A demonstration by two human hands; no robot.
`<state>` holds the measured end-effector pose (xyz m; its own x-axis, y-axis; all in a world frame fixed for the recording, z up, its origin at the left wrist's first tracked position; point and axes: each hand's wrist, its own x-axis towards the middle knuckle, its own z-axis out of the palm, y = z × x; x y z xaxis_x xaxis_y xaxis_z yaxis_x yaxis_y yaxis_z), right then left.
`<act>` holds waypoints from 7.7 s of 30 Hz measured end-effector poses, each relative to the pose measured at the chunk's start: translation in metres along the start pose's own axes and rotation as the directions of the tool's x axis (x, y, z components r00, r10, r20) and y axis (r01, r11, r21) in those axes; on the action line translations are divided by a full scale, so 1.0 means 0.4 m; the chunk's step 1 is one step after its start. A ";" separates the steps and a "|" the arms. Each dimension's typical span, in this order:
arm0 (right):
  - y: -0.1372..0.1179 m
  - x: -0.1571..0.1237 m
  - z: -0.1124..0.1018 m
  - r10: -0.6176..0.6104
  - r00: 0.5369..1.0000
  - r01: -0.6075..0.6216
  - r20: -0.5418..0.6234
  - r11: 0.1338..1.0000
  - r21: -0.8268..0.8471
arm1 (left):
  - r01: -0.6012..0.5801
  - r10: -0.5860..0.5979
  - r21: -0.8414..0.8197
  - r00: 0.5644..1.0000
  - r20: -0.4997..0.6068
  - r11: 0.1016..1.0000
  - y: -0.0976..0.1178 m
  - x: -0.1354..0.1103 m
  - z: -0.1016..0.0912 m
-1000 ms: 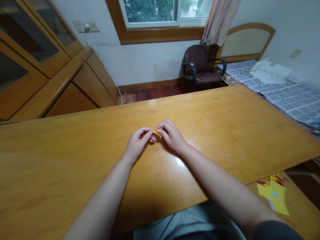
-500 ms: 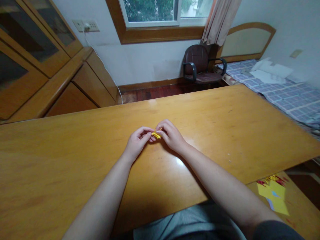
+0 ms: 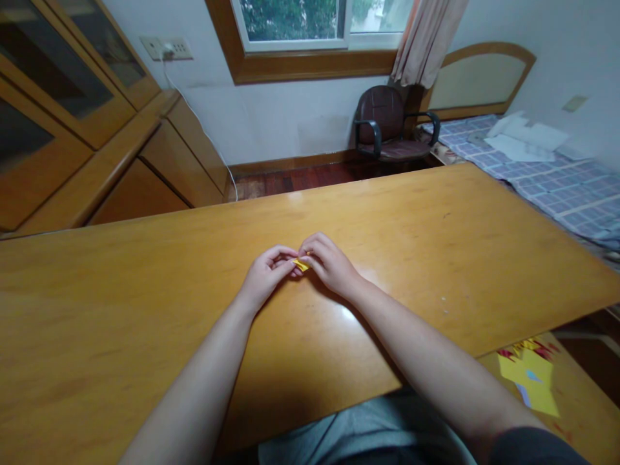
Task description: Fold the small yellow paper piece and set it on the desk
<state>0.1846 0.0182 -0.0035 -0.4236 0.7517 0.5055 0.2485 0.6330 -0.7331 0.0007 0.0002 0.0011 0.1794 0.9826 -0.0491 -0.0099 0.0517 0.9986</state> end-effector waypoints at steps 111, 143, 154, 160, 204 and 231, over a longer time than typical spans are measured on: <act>0.007 0.010 0.010 0.203 0.973 -0.176 -0.108 0.960 0.219 | -0.326 0.378 0.324 0.919 -0.112 0.888 -0.032 0.010 -0.004; 0.020 0.007 0.027 0.452 0.892 -0.388 0.000 0.765 0.513 | -0.233 0.289 0.325 0.948 -0.136 0.917 -0.020 0.002 0.009; 0.009 0.008 0.016 0.462 0.886 -0.408 0.025 0.755 0.513 | -0.249 0.281 0.284 0.957 -0.076 0.926 -0.030 0.005 -0.015; 0.004 0.010 0.015 0.458 0.887 -0.410 0.052 0.734 0.542 | -0.258 0.286 0.254 0.955 -0.078 0.932 -0.030 0.010 -0.011; 0.009 0.016 0.010 0.460 0.872 -0.450 0.170 0.615 0.647 | -0.130 0.135 0.052 0.986 -0.101 0.990 -0.022 0.004 0.004; 0.020 0.016 0.016 0.515 0.839 -0.481 0.173 0.556 0.678 | -0.103 0.106 0.035 0.992 -0.067 0.994 -0.008 0.005 0.006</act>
<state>0.1784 0.0268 -0.0092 -0.3786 0.9250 -0.0324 -0.2483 -0.1353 -0.9592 0.0036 0.0015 -0.0022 0.1109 0.9923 0.0554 0.0064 -0.0565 0.9984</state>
